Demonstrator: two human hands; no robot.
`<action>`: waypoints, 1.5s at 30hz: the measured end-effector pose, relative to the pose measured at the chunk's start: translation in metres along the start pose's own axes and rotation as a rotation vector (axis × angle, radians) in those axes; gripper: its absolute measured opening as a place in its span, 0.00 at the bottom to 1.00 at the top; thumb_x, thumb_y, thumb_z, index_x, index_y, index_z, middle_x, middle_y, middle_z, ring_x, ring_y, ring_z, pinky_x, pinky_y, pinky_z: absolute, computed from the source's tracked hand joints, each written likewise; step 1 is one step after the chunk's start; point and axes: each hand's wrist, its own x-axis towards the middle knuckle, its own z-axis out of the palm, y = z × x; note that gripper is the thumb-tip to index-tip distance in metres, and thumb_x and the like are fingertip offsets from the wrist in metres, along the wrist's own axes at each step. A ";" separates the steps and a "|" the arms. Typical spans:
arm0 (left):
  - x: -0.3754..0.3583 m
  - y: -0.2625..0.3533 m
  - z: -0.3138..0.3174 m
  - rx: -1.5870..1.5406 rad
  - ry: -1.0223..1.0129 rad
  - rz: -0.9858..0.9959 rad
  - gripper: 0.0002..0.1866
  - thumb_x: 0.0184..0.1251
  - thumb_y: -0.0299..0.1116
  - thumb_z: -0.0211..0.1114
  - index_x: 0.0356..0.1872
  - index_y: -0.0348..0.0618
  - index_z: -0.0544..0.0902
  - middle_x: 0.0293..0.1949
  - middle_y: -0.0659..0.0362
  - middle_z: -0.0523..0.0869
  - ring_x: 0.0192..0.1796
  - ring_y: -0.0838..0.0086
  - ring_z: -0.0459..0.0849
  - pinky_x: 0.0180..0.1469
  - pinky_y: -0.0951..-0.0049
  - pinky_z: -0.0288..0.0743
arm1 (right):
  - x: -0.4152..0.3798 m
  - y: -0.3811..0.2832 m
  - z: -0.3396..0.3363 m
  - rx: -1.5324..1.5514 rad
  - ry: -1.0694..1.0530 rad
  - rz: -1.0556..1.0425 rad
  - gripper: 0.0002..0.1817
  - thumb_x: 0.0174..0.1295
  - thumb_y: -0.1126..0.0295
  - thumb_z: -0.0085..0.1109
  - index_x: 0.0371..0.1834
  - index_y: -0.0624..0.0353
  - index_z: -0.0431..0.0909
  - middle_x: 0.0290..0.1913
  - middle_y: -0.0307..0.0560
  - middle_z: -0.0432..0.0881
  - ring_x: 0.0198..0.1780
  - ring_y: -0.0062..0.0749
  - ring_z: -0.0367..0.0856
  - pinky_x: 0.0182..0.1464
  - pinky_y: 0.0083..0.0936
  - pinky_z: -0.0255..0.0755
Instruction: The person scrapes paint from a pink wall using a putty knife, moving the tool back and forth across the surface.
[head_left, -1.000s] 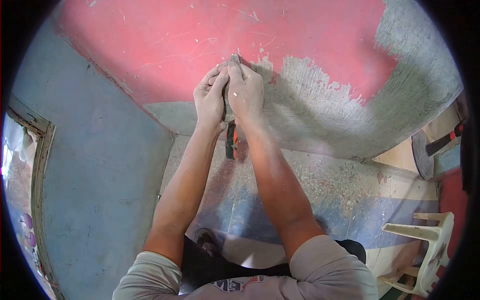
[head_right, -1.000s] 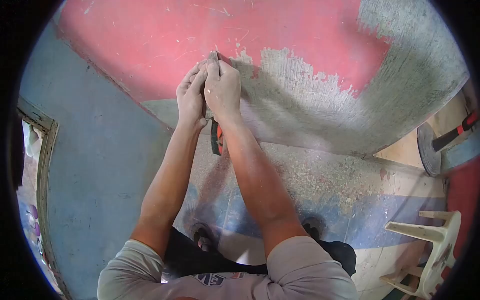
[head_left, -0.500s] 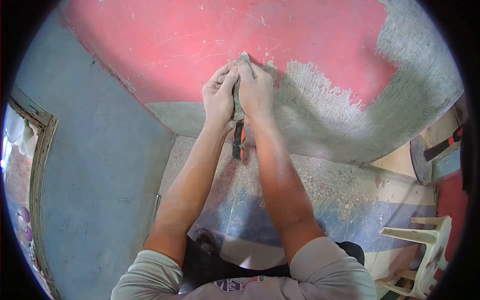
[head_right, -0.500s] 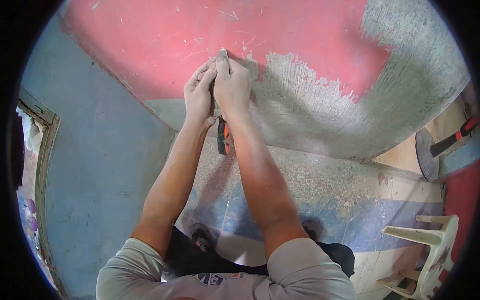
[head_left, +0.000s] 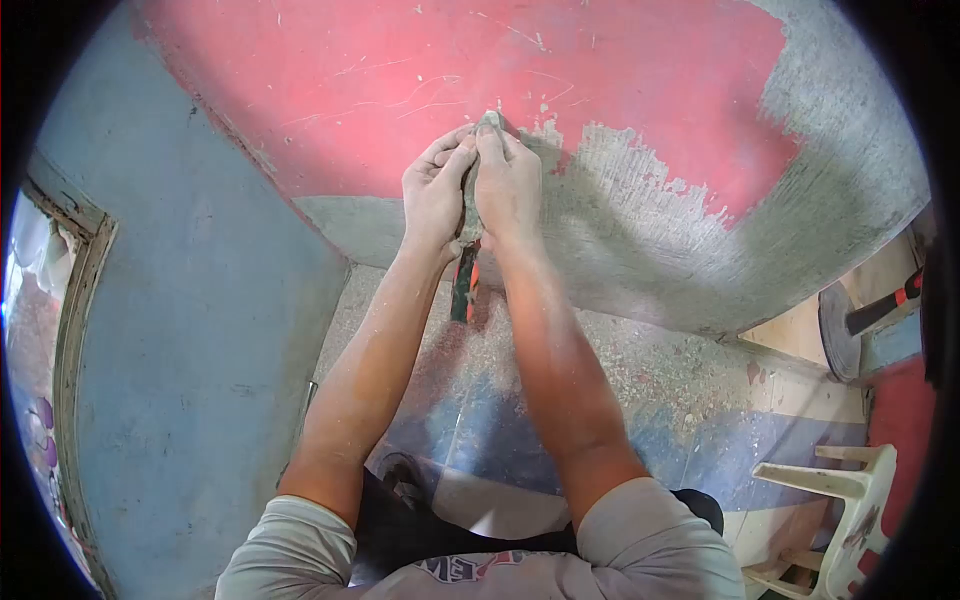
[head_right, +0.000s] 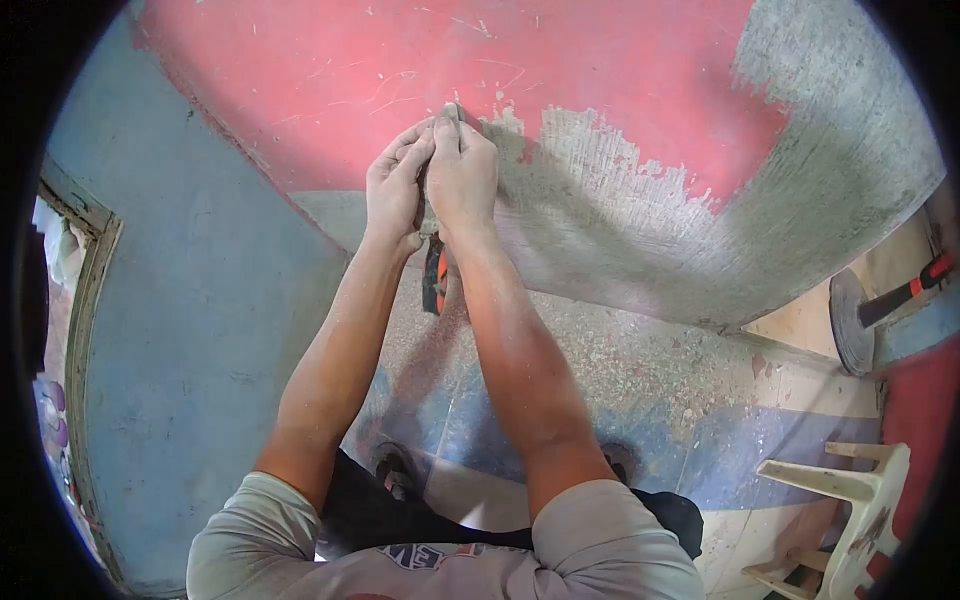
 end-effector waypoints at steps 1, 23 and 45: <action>-0.003 -0.003 -0.003 0.043 0.000 -0.004 0.14 0.78 0.28 0.66 0.58 0.34 0.85 0.46 0.61 0.90 0.44 0.81 0.86 0.48 0.79 0.81 | -0.001 0.007 -0.001 -0.045 0.005 -0.022 0.21 0.77 0.62 0.48 0.39 0.72 0.82 0.34 0.60 0.85 0.35 0.48 0.81 0.44 0.41 0.73; -0.032 -0.107 -0.051 -0.023 -0.009 -0.137 0.15 0.78 0.30 0.65 0.60 0.35 0.84 0.51 0.59 0.90 0.52 0.77 0.87 0.57 0.76 0.80 | -0.036 0.102 -0.042 -0.062 0.055 0.057 0.20 0.77 0.61 0.50 0.41 0.70 0.82 0.34 0.52 0.84 0.38 0.31 0.77 0.46 0.34 0.72; -0.023 -0.039 0.005 0.034 0.041 -0.046 0.22 0.77 0.25 0.64 0.69 0.34 0.79 0.51 0.59 0.89 0.50 0.80 0.87 0.52 0.79 0.81 | -0.009 0.032 -0.035 -0.023 -0.033 0.020 0.17 0.78 0.65 0.51 0.51 0.70 0.84 0.41 0.49 0.88 0.45 0.29 0.81 0.50 0.30 0.74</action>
